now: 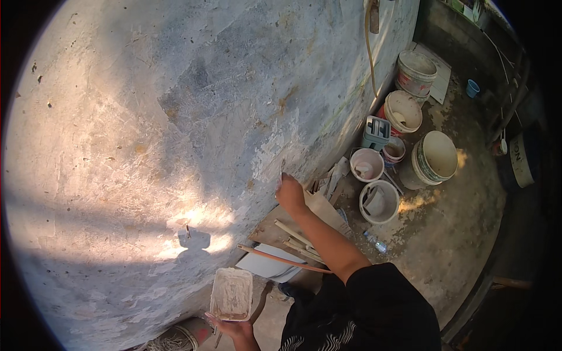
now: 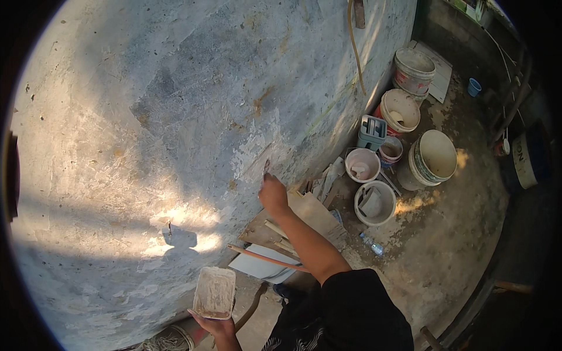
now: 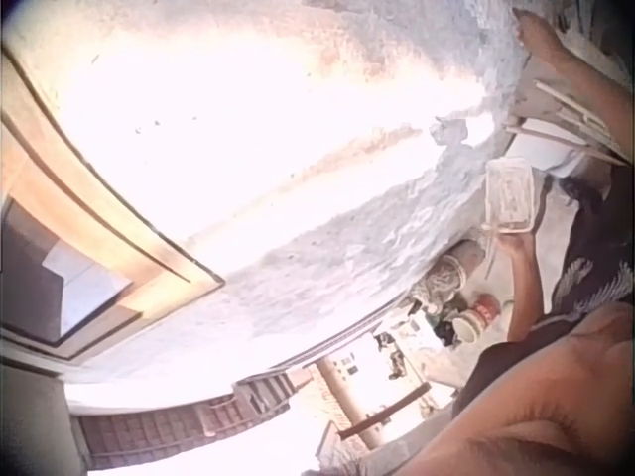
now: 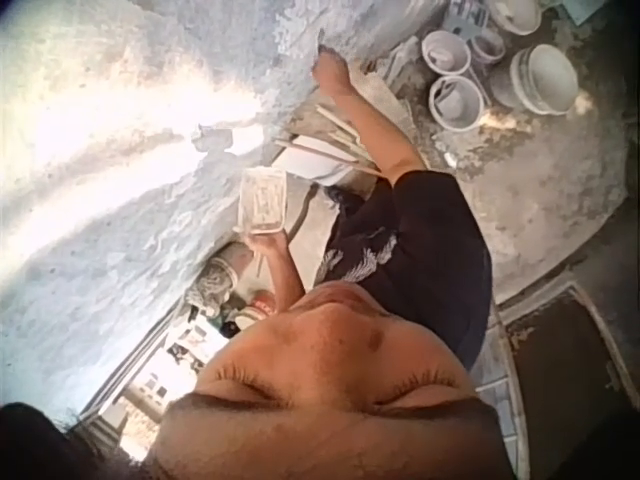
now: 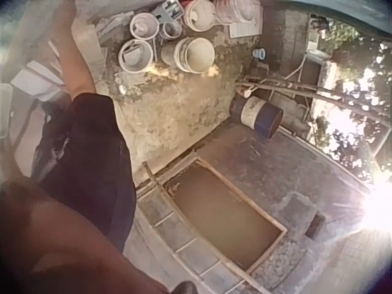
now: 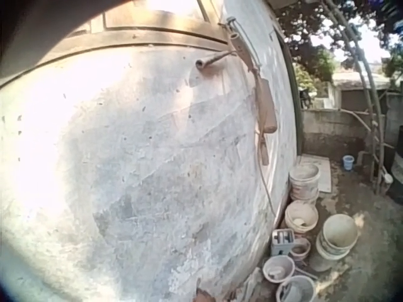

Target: Applying plaster or putty to a wall using a putty knife.

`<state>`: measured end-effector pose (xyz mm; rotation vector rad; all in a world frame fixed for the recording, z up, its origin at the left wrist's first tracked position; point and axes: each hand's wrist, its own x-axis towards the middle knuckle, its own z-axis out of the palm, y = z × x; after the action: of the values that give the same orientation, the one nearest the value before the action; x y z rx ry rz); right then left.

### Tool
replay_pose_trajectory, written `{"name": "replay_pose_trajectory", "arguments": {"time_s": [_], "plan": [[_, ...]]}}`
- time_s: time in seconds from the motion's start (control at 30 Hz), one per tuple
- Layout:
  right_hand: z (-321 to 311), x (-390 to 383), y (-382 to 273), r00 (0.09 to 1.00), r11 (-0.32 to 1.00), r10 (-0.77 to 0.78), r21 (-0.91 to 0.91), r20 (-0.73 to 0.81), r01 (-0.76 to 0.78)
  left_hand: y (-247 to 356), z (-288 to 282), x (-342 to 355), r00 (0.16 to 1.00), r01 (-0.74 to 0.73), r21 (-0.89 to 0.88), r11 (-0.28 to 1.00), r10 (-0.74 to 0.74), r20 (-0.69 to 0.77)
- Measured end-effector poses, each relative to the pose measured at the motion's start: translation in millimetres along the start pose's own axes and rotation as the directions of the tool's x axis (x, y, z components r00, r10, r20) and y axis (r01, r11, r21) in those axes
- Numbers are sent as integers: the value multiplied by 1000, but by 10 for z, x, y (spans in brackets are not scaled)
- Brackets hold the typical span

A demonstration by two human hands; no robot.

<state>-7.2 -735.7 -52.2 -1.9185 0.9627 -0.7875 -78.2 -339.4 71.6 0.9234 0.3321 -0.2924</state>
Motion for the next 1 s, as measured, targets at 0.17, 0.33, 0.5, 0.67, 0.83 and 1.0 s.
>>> {"name": "replay_pose_trajectory", "arguments": {"time_s": [0.17,0.33,0.5,0.67,0.83,1.0], "plan": [[-47,-800,-444,912,997,-13,69,409,-17,60,18,-67,1000,-25,-20,999,25,10],[-612,-125,284,962,957,262,-152,77,-248,94,-4,-237,999,-40,-74,996,40,-2],[-109,302,260,990,978,134,-159,-38,-138,47,-124,-303,998,-9,-33,999,11,59],[338,-634,-543,976,997,-74,3,203,75,127,-169,-272,999,3,-88,996,0,33],[-93,-921,-448,950,980,-123,-116,286,162,386,-346,-260,998,-6,-126,992,14,68],[-42,-370,-249,986,987,144,-60,-79,-149,713,-627,-402,991,-46,-159,986,65,113]]}}
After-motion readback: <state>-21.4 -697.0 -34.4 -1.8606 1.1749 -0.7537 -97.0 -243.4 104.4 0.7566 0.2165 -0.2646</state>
